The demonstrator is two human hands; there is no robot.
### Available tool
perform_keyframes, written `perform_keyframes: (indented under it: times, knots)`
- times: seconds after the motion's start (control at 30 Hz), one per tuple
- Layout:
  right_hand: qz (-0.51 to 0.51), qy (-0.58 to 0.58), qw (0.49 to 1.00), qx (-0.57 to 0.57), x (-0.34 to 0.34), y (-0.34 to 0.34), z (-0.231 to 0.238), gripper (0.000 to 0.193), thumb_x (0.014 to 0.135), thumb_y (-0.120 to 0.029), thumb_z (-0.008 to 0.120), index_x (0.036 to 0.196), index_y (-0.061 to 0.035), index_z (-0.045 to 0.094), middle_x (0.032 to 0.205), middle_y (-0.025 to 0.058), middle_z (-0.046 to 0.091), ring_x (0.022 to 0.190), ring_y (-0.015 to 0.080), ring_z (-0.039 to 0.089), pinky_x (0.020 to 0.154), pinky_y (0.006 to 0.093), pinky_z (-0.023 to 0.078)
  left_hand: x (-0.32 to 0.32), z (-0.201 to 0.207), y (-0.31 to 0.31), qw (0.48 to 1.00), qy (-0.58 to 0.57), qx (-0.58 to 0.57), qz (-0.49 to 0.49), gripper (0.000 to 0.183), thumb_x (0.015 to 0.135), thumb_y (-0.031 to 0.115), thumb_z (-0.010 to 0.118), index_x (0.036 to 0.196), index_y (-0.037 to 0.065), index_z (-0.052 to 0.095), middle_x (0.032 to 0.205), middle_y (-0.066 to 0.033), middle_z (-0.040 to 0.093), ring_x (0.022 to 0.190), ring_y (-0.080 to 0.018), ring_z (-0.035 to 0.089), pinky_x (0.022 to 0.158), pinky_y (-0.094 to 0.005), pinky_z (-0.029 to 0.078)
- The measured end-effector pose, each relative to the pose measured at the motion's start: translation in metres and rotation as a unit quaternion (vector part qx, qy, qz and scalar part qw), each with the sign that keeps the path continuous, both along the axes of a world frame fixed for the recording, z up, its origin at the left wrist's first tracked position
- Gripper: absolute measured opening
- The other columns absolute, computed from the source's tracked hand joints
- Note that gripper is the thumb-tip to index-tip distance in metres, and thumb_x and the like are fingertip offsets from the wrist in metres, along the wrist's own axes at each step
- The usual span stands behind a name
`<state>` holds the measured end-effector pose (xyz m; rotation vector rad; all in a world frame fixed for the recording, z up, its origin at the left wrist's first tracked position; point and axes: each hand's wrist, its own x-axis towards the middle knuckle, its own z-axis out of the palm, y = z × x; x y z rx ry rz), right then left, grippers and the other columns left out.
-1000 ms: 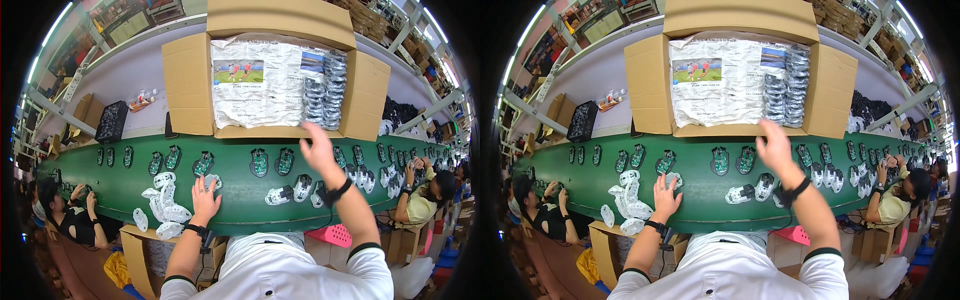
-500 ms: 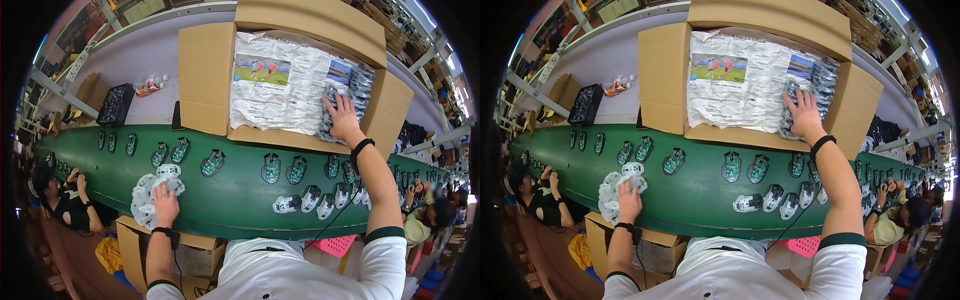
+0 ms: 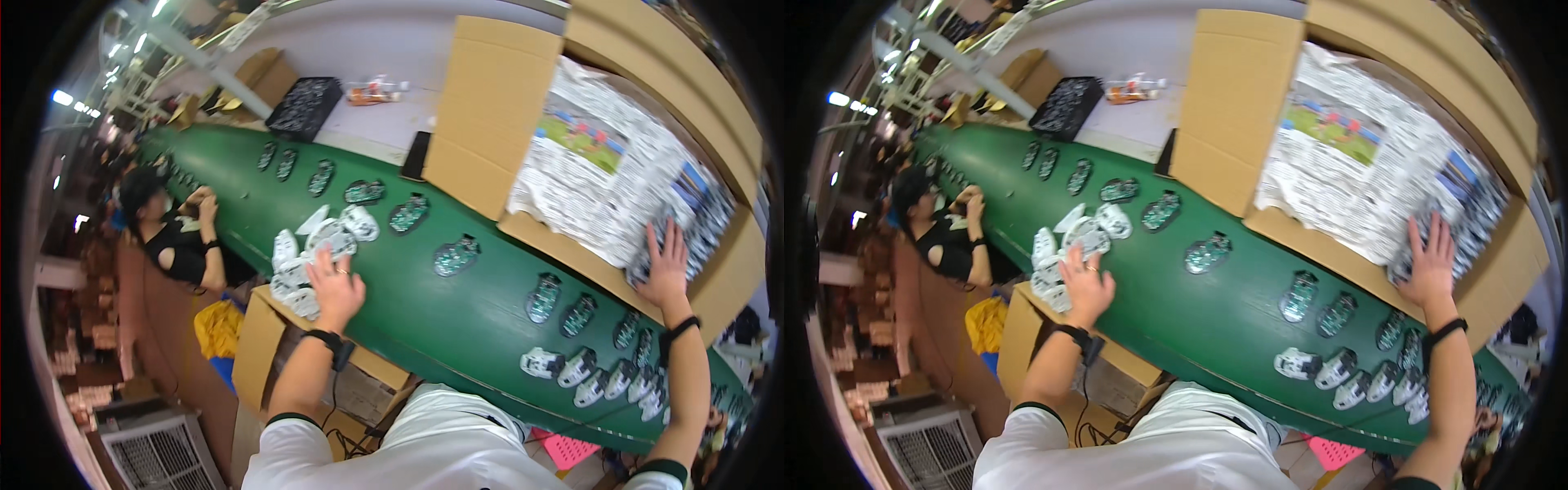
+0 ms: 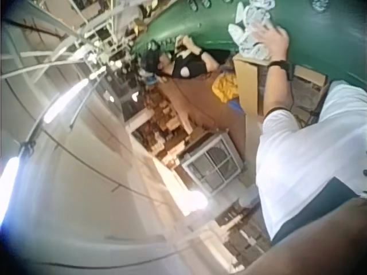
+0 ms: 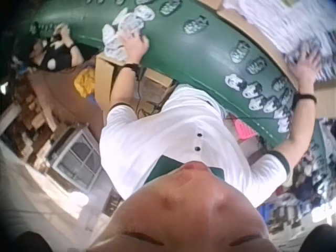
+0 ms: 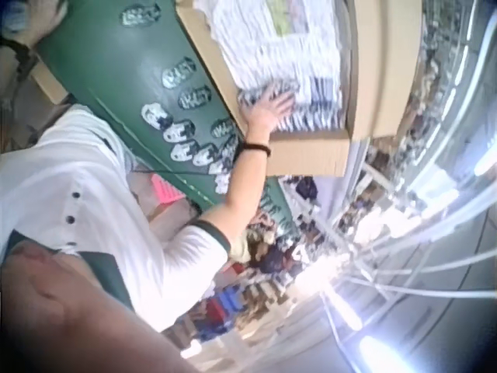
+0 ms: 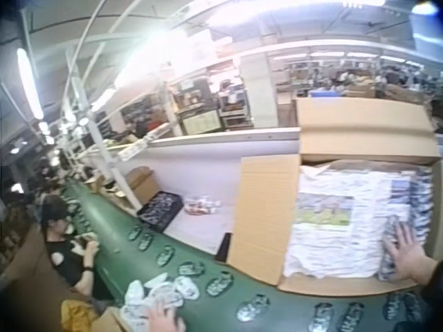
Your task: The person assembles small electronic devices by hand at a factory workstation. They pick up white plastic casings and black internal components, fit them together, and place the finished units on the table. The person also handles clear plastic packaging bags and retrieves more components from a cardboard box.
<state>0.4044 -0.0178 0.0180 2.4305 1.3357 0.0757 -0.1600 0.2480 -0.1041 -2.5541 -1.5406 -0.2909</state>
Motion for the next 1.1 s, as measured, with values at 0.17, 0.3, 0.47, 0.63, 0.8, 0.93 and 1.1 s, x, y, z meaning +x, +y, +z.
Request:
perform_keyframes:
  times: [0.17,0.3,0.47,0.63,0.8,0.93,1.1]
  knots:
    - [0.061,-0.075,0.994,-0.059,0.003,-0.001,-0.020,0.112,0.060,-0.023,0.077,0.158,-0.0181,0.023,0.164,0.0249,0.009,0.149,0.0454,0.016,0.117,0.0544,0.025,-0.022,-0.012,-0.054,0.990,0.043,-0.072,0.112,0.066,0.080,0.027,0.069,0.142,0.013,0.051,0.161,-0.0277,0.017,0.148,-0.0497,0.014,0.112,-0.0726,0.011]
    - [0.020,-0.017,0.999,-0.041,0.007,0.007,-0.004,0.102,0.060,-0.023,0.075,0.153,-0.0143,0.034,0.165,0.0233,0.009,0.150,0.0451,0.014,0.117,0.0546,0.026,-0.067,-0.044,-0.019,0.991,0.040,-0.063,0.111,0.065,0.082,0.022,0.068,0.144,0.014,0.049,0.161,-0.0288,0.017,0.147,-0.0500,0.017,0.111,-0.0707,0.019]
    - [0.065,-0.022,0.997,0.045,0.012,-0.001,-0.025,0.093,0.060,-0.025,0.076,0.147,-0.0110,0.043,0.165,0.0216,0.008,0.151,0.0437,0.012,0.117,0.0543,0.026,-0.084,-0.054,0.047,0.998,-0.019,-0.006,0.057,0.057,0.081,0.021,0.069,0.135,0.008,0.056,0.154,-0.0329,0.027,0.142,-0.0504,0.028,0.112,-0.0604,0.030]
    - [0.057,-0.017,0.995,0.074,0.018,-0.009,-0.046,0.086,0.057,-0.014,0.075,0.139,-0.0065,0.050,0.165,0.0211,0.010,0.151,0.0434,0.014,0.118,0.0536,0.027,-0.035,-0.046,0.050,0.994,-0.072,0.022,0.078,0.057,0.080,0.025,0.070,0.127,-0.002,0.057,0.148,-0.0356,0.035,0.138,-0.0504,0.033,0.113,-0.0570,0.029]
    - [0.103,0.021,0.985,0.137,0.029,-0.019,-0.045,0.059,0.055,-0.010,0.077,0.112,-0.0046,0.062,0.163,0.0229,0.018,0.148,0.0443,0.023,0.114,0.0526,0.032,-0.004,-0.042,0.010,0.985,-0.112,0.055,0.120,0.062,0.078,0.024,0.070,0.130,-0.005,0.052,0.150,-0.0343,0.031,0.139,-0.0498,0.031,0.114,-0.0572,0.027]
    - [0.167,0.069,0.968,0.175,0.029,-0.026,-0.032,0.039,0.056,-0.013,0.081,0.088,-0.0034,0.063,0.155,0.0267,0.033,0.138,0.0504,0.036,0.111,0.0546,0.036,0.000,-0.042,-0.019,0.986,-0.144,0.025,0.078,0.061,0.075,0.021,0.070,0.129,0.000,0.054,0.148,-0.0358,0.034,0.138,-0.0500,0.033,0.113,-0.0585,0.027]
    - [0.154,0.056,0.941,0.296,0.044,-0.028,-0.032,0.018,0.071,-0.017,0.077,0.082,-0.0067,0.067,0.143,0.0240,0.049,0.129,0.0480,0.045,0.106,0.0511,0.043,0.011,-0.042,-0.066,0.973,-0.218,-0.046,0.064,0.053,0.080,0.013,0.068,0.129,-0.003,0.055,0.153,-0.0319,0.027,0.142,-0.0489,0.025,0.116,-0.0570,0.022]
